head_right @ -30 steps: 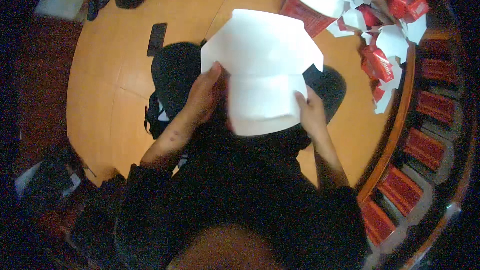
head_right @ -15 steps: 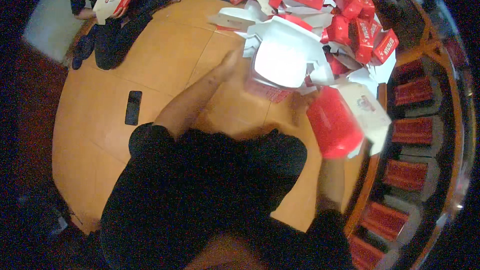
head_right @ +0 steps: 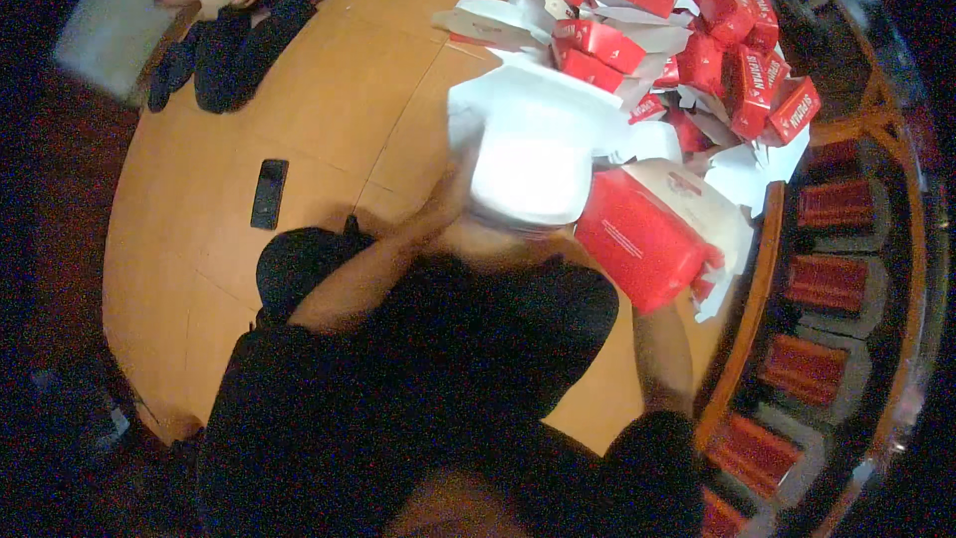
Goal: The person sits on the floor and repeatedly assembles small red and white cardboard boxes. They fold the flat-packed pieces into shape, insert a red packet into each box, and place the finished units into a nearby wooden crate.
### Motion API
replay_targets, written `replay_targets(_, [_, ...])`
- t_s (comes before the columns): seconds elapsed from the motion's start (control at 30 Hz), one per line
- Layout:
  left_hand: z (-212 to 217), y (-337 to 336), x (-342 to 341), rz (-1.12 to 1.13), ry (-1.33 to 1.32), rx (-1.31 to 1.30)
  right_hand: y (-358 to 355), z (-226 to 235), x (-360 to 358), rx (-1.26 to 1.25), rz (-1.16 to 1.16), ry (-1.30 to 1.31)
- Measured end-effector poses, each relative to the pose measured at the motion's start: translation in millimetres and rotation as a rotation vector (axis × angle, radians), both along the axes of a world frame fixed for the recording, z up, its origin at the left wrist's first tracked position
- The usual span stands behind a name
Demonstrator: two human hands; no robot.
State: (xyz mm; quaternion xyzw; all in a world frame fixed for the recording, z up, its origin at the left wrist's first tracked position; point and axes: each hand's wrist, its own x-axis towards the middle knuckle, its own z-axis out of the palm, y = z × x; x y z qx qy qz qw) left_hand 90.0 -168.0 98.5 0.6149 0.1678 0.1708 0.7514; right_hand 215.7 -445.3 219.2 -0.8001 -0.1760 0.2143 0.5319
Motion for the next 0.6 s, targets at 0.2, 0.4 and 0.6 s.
replay_targets(0.2, [71.2,-13.9,-133.9,0.109,0.036,0.313,-11.1,20.4,-58.9,-0.145,0.175,-0.117])
replay_targets(0.4, [82.5,-12.0,-166.7,0.195,-0.092,1.163,0.0,20.4,-68.9,-0.252,0.294,-0.280])
replay_targets(0.6, [68.6,26.1,-152.2,-0.362,-0.126,1.462,29.9,37.8,-62.9,-0.358,0.314,-0.461])
